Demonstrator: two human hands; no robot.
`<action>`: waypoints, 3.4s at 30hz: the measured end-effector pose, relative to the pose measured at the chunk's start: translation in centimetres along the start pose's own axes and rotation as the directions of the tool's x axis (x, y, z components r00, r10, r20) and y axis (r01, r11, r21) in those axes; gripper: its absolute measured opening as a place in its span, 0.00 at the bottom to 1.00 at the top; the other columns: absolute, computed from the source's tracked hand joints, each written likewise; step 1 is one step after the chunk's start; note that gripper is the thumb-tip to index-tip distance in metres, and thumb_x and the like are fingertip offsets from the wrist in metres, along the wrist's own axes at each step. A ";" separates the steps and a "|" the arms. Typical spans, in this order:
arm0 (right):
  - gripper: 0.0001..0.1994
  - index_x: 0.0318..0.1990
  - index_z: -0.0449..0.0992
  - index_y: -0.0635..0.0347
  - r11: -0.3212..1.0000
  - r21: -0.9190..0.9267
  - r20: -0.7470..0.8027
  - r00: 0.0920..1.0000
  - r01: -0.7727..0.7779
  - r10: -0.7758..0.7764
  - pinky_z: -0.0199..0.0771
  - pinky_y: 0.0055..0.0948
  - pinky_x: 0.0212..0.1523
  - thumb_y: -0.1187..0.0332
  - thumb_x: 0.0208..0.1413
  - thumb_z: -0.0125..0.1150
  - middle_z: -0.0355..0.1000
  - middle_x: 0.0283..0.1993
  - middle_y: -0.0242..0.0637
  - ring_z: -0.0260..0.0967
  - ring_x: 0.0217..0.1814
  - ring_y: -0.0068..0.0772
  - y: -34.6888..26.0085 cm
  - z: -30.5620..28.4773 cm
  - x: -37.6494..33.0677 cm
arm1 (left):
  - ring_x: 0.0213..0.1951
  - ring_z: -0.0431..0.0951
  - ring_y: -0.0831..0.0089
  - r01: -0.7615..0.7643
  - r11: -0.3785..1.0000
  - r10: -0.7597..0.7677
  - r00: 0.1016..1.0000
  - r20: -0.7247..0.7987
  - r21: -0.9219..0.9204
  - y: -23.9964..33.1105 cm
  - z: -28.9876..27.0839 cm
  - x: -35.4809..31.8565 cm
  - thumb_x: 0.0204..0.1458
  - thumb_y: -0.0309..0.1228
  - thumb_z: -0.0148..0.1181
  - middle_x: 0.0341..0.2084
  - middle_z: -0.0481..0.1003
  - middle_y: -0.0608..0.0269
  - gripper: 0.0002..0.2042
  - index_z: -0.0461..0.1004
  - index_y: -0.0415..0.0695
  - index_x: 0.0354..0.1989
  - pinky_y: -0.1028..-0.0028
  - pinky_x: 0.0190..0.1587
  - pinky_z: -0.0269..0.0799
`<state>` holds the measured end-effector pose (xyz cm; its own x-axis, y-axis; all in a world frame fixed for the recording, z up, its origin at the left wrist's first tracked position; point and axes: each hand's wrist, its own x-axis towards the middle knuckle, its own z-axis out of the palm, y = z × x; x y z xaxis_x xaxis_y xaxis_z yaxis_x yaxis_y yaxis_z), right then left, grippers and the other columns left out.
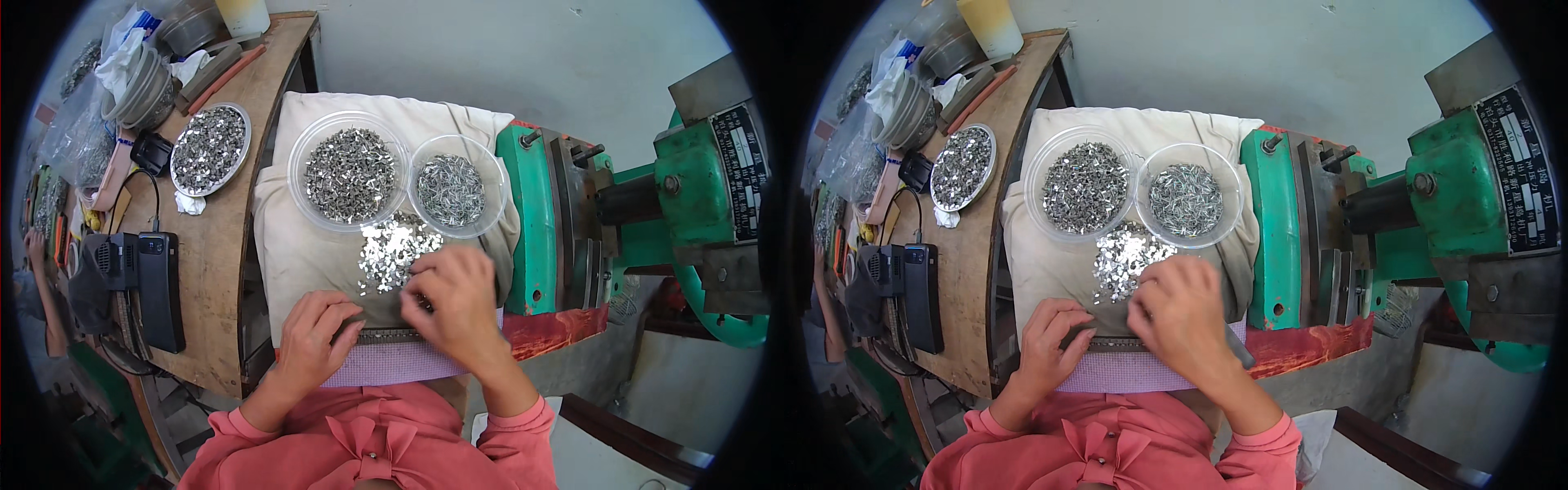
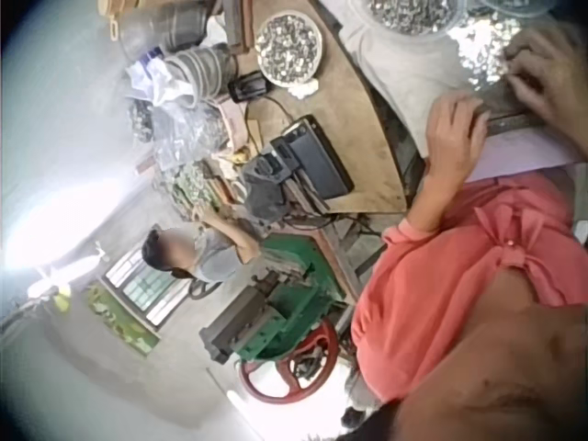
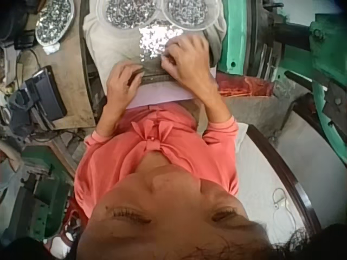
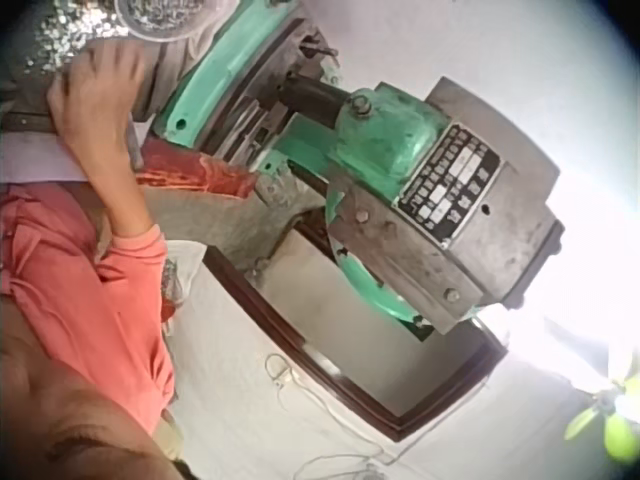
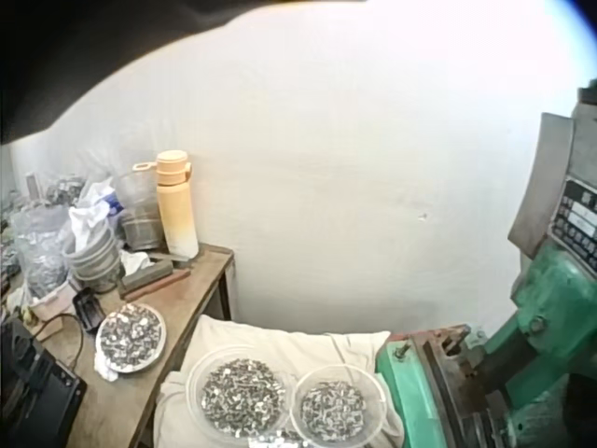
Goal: Manually inserting metal rivets into holes on a fabric strip and then using a machine to secure them.
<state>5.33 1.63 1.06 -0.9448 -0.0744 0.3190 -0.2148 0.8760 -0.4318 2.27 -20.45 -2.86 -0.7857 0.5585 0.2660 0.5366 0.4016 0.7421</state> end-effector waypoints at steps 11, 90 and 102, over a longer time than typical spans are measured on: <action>0.04 0.31 0.81 0.58 0.991 -0.036 -0.203 0.972 -0.128 0.118 0.71 0.43 0.40 0.71 0.47 0.70 0.75 0.33 0.39 0.74 0.38 0.46 6.1 -1.2 5.4 | 0.38 0.76 0.55 -0.025 0.999 0.025 1.000 0.019 -0.024 -0.1 -0.1 -0.2 0.43 0.21 0.70 0.37 0.75 0.55 0.12 0.77 0.40 0.38 0.62 0.39 0.73; 0.13 0.44 0.82 0.67 0.220 0.860 0.253 0.760 -0.460 0.599 0.77 0.18 0.33 0.64 0.64 0.62 0.79 0.35 0.32 0.71 0.30 0.16 7.1 -1.7 4.9 | 0.31 0.77 0.83 0.041 0.955 -0.019 0.997 0.080 -0.292 1.7 4.8 17.6 0.56 0.22 0.61 0.28 0.80 0.65 0.03 0.77 0.34 0.33 0.81 0.35 0.73; 0.14 0.42 0.83 0.63 0.176 0.905 0.209 0.767 -0.387 0.607 0.72 0.16 0.29 0.60 0.57 0.71 0.74 0.30 0.24 0.67 0.29 0.14 6.1 -1.4 5.0 | 0.33 0.79 0.79 0.234 0.697 -0.144 0.972 0.187 -0.678 2.8 3.7 16.9 0.57 0.23 0.62 0.32 0.80 0.62 0.04 0.77 0.36 0.38 0.79 0.41 0.77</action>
<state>-0.31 7.24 1.21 -0.9065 0.3749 -0.1942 0.1035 -0.2485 -0.9631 -8.37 -7.23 1.48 -0.7832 0.6207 0.0366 -0.0184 -0.0820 0.9965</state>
